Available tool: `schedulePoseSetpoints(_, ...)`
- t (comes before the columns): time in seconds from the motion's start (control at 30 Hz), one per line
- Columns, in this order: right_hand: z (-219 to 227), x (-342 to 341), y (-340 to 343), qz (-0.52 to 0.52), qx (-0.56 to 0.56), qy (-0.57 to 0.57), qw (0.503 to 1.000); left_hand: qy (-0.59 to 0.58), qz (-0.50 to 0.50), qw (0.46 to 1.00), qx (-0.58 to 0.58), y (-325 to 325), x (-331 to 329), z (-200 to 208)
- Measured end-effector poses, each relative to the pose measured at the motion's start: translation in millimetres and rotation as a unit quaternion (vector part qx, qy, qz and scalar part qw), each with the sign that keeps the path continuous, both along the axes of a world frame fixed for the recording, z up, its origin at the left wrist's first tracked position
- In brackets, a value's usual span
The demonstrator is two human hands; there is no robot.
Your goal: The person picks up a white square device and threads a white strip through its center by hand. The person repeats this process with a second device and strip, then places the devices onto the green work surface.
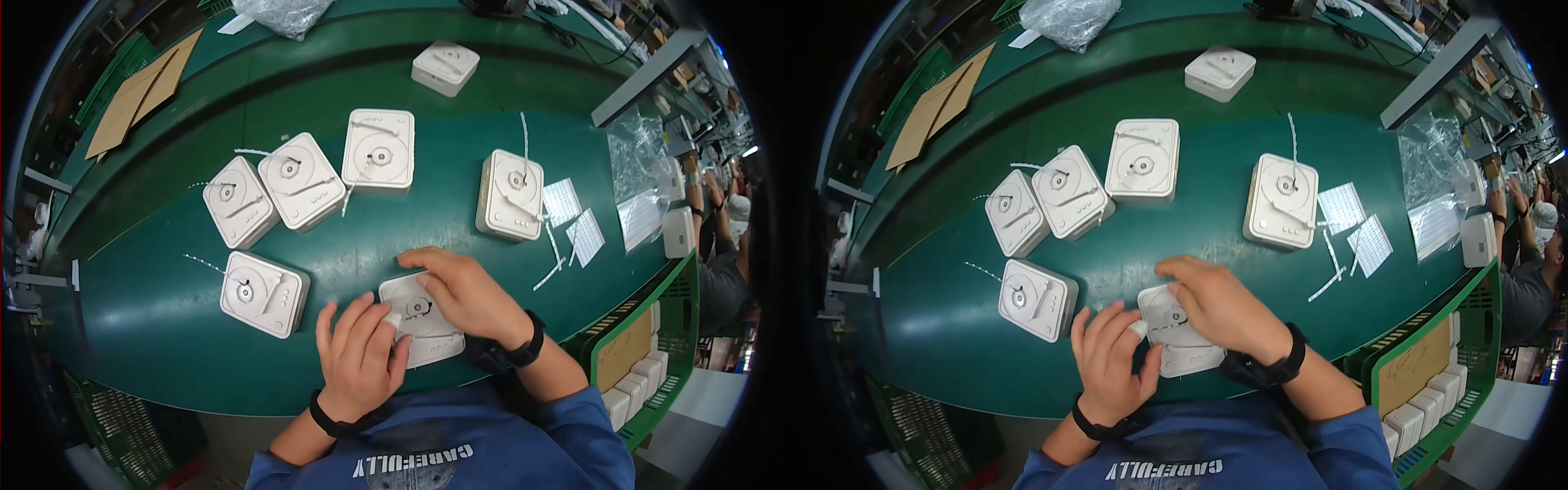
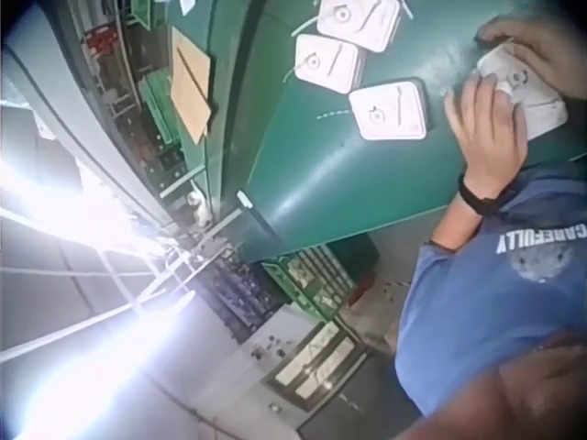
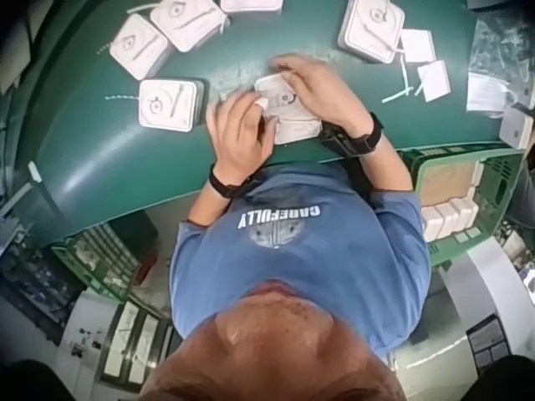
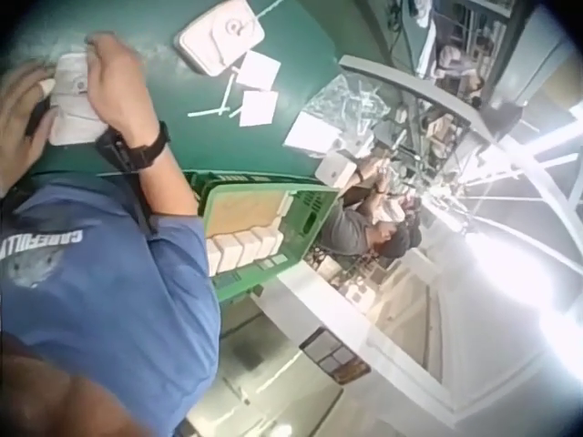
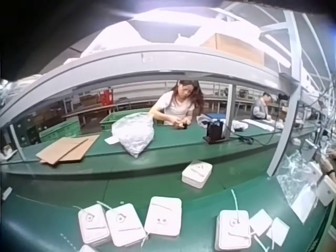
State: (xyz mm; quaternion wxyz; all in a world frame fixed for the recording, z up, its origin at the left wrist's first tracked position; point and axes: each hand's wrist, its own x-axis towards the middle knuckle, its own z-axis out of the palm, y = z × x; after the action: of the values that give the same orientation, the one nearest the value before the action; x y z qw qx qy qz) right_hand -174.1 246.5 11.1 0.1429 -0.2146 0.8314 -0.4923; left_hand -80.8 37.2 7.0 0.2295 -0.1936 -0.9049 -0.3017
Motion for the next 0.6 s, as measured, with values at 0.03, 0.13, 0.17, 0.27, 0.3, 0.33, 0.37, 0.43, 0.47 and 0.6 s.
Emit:
schedulePoseSetpoints(0.03,-1.1,14.8,0.1,-0.012,-0.007,0.010,1.000,-0.028,-0.008,1.000,-0.011,-0.7,2.2,-6.9)
schedulePoseSetpoints(0.13,-3.4,41.9,1.2,-0.041,-0.024,0.034,0.998,-0.080,-0.029,0.996,-0.037,-3.7,2.0,-16.9)
schedulePoseSetpoints(0.17,-3.8,47.6,3.3,-0.041,0.002,0.078,0.996,-0.078,-0.031,0.996,-0.041,-3.3,1.6,-16.5)
schedulePoseSetpoints(0.27,-6.5,57.1,8.5,-0.046,0.054,0.164,0.984,-0.074,-0.039,0.995,-0.050,0.4,0.3,-14.0)
schedulePoseSetpoints(0.3,-9.0,58.6,9.4,-0.042,0.058,0.174,0.982,-0.070,-0.044,0.994,-0.065,2.7,0.0,-11.9)
schedulePoseSetpoints(0.33,-11.3,59.9,10.1,-0.038,0.062,0.183,0.980,-0.064,-0.049,0.993,-0.080,5.1,-0.4,-9.6)
schedulePoseSetpoints(0.37,-12.4,61.0,10.6,-0.033,0.067,0.193,0.978,-0.059,-0.055,0.992,-0.095,6.8,-1.0,-7.9)
schedulePoseSetpoints(0.43,-9.9,63.0,8.6,-0.034,0.090,0.212,0.972,-0.070,-0.058,0.992,-0.092,9.0,-3.7,-6.4)
schedulePoseSetpoints(0.47,-8.2,63.9,7.2,-0.031,0.113,0.231,0.966,-0.081,-0.059,0.991,-0.087,10.0,-5.2,-5.6)
schedulePoseSetpoints(0.6,-12.4,66.5,9.9,-0.033,0.094,0.226,0.969,-0.105,-0.086,0.987,-0.081,8.5,-12.5,0.1)
